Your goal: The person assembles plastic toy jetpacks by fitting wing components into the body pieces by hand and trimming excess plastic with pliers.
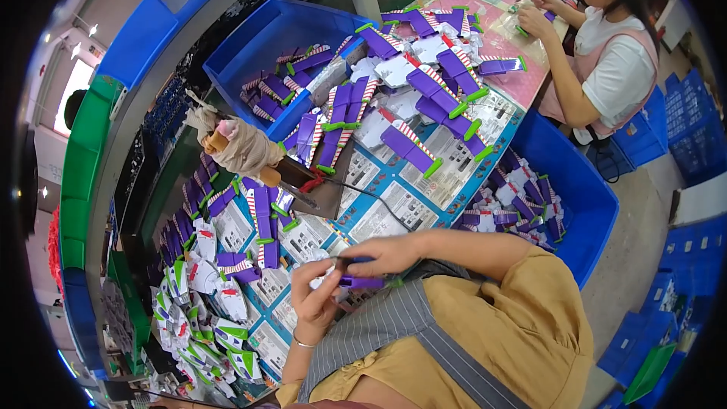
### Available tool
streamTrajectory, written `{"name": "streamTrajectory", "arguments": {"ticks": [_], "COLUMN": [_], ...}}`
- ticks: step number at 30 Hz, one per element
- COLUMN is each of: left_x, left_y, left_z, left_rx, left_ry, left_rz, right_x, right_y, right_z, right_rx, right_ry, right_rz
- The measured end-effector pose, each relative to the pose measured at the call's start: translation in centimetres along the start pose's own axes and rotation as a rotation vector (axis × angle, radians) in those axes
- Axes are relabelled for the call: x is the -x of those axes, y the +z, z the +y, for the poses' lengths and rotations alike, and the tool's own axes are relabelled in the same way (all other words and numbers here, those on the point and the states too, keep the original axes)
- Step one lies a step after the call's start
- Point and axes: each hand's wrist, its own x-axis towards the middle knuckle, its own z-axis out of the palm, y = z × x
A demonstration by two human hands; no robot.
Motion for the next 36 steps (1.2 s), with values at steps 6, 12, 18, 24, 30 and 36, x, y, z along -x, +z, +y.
{"name": "streamTrajectory", "arguments": {"ticks": [6,12,18,24,30,36], "left_x": [4.1,6.8,8.7,7.9,8.1,7.0], "left_y": [-0.5,0.6,-0.7,-0.2,0.9,-0.3], "left_z": [-1.1,-1.6,-3.0,-3.2,-2.1,-1.5], "left_rx": [-0.324,-0.26,-0.421,0.509,0.804,1.103], "left_ry": [0.008,-0.062,-0.696,-1.07,-0.992,-1.154], "left_rz": [0.169,0.052,0.147,0.294,0.28,0.331], "right_x": [-1.7,-0.6,-1.1,-2.2,-2.2,-2.2], "right_y": [3.0,1.1,-0.5,1.8,1.1,1.7], "right_z": [0.7,0.8,1.3,3.3,2.1,1.8], "right_rx": [-0.839,-0.768,0.927,1.065,1.327,0.833], "right_ry": [0.136,-0.018,-0.093,-0.213,-0.347,-0.16], "right_rz": [0.261,0.321,0.499,0.262,0.159,0.378]}}
